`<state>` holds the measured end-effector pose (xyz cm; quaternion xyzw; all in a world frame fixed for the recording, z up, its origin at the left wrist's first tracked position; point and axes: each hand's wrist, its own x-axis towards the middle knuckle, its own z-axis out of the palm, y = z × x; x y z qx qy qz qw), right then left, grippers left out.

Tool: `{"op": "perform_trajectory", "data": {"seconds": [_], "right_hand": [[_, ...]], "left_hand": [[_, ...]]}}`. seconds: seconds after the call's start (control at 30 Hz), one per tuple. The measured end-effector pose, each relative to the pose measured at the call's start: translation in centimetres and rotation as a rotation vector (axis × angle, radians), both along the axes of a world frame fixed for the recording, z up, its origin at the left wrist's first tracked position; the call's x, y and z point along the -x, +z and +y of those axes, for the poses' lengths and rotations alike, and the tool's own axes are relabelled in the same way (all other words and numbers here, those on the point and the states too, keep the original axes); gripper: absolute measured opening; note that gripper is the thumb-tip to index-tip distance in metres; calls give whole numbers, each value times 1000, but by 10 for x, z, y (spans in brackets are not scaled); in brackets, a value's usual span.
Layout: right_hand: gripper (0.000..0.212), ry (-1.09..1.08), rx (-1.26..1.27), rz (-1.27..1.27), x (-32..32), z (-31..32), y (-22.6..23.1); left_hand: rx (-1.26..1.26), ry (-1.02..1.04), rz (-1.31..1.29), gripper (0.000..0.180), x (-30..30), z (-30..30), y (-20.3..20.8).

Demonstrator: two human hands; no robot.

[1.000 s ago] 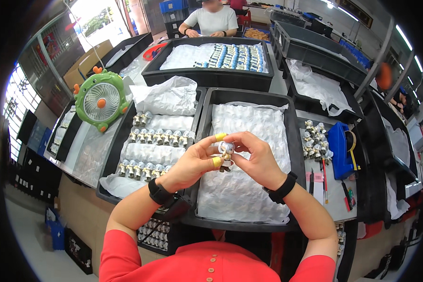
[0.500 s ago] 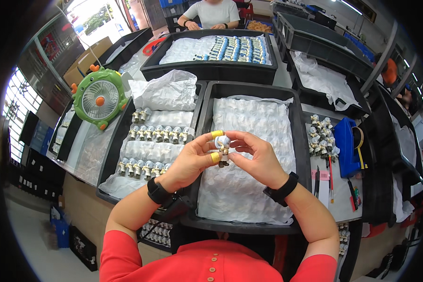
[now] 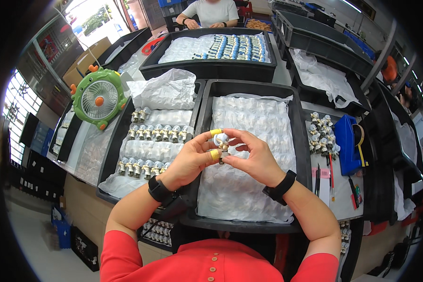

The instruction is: The person assembles small decorative bells by hand, picking up a bell and a yellow cap from trays and fitting them together. They place the assembled units into a black tray, repeating the process for multiple items. The person also moves a tray of completed units to a lower shelf.

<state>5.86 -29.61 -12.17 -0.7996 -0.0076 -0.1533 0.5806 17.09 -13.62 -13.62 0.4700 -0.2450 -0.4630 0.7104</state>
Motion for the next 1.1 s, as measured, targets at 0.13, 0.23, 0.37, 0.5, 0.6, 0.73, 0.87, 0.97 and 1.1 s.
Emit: {"op": "perform_trajectory", "data": {"seconds": [0.13, 0.23, 0.37, 0.5, 0.6, 0.73, 0.87, 0.97, 1.1], "right_hand": [[56, 2, -15, 5, -1, 0, -2], [55, 7, -61, 19, -1, 0, -3], [55, 11, -99, 40, -1, 0, -5], [55, 16, -126, 62, -1, -1, -8], [56, 27, -147, 78, -2, -2, -10], [61, 21, -134, 94, -2, 0, -6], [69, -23, 95, 31, 0, 6, -1], [71, -47, 148, 12, 0, 6, -4], [70, -85, 96, 5, 0, 2, -3]], "left_hand": [[-5, 16, 5, 52, 1, 0, 0], [-9, 23, -2, 51, 1, -1, -1], [-16, 27, -15, 50, 0, -1, -1], [3, 25, -23, 50, 1, -2, -2], [-2, 22, -6, 51, 0, -2, -4], [1, 20, 65, 53, -1, 0, -2], [24, 15, 95, 53, 1, -3, -10], [-10, -13, 38, 54, 4, 1, 0], [-159, 126, -592, 47, -20, 14, 19]]}}
